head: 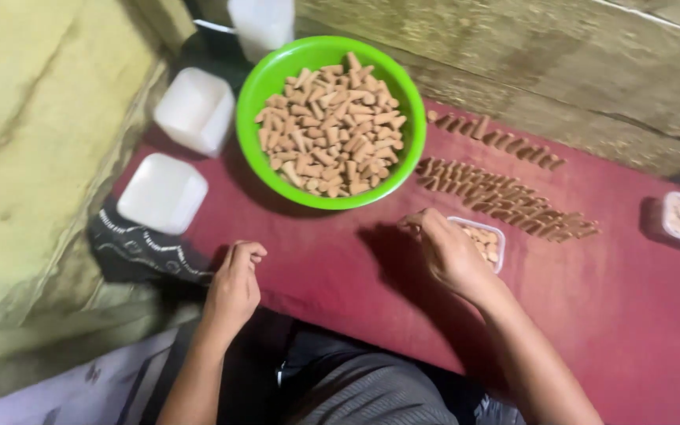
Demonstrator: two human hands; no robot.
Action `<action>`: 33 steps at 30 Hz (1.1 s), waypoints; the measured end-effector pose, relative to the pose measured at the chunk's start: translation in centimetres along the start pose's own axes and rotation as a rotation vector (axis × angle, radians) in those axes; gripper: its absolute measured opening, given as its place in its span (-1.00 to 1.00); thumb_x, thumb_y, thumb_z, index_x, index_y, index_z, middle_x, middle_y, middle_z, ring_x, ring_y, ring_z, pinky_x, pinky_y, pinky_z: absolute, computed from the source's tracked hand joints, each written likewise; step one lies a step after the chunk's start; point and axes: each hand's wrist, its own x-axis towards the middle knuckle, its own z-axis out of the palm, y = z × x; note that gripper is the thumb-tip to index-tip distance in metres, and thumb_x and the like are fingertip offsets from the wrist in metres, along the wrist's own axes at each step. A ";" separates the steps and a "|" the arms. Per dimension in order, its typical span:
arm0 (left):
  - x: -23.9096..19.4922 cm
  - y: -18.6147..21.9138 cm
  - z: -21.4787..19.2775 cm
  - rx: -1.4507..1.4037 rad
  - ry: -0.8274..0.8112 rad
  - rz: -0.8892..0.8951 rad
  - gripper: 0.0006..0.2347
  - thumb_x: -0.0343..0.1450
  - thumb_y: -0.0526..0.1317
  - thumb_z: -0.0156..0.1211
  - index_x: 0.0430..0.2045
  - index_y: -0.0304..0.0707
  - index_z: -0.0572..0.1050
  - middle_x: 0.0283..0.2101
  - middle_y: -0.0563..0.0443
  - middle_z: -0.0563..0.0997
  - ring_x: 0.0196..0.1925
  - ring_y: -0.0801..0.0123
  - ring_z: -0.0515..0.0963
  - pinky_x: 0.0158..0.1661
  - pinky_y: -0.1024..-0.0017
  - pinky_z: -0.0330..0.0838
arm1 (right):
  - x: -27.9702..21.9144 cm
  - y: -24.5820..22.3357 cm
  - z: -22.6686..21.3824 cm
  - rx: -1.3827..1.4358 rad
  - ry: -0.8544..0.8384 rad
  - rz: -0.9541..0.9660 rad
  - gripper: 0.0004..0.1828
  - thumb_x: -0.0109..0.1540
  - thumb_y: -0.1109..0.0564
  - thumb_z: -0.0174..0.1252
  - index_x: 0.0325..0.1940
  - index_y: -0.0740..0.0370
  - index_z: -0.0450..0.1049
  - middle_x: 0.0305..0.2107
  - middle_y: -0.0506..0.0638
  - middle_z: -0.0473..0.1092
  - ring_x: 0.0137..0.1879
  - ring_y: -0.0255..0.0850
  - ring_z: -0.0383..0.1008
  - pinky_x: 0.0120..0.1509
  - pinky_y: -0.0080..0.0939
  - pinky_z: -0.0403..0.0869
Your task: Packaging incense cones into a small plastic container by hand
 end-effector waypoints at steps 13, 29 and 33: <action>1.5 -7.0 -8.3 0.159 0.536 -0.107 -0.21 0.36 -0.01 0.43 0.37 -0.44 0.07 0.45 -0.45 -0.01 0.50 -0.30 0.03 0.41 -0.13 0.02 | 20.4 -12.2 12.3 0.001 -0.111 -0.729 -0.93 0.28 0.24 0.14 -0.15 0.21 0.46 -0.18 0.11 0.41 -0.02 0.12 0.47 -0.06 0.03 0.49; 2.6 -10.1 -6.2 0.159 0.567 -0.118 -0.12 0.24 0.01 0.52 0.39 -0.39 0.14 0.28 -0.21 0.45 0.27 -0.01 0.45 0.23 0.14 0.22 | 24.7 -13.2 20.0 -0.132 0.018 -0.858 -0.79 0.36 0.10 0.01 -0.36 0.04 0.45 -0.34 -0.10 0.33 -0.11 -0.13 0.34 -0.19 -0.18 0.26; 2.4 -10.2 -5.8 0.139 0.571 -0.167 -0.08 0.21 -0.01 0.56 0.42 -0.37 0.11 0.31 -0.28 0.40 0.28 -0.07 0.43 0.29 0.11 0.18 | 25.1 -13.5 19.1 -0.050 -0.023 -0.830 -0.88 0.29 0.09 0.15 -0.33 0.09 0.48 -0.31 -0.06 0.35 -0.11 -0.07 0.39 -0.22 -0.13 0.34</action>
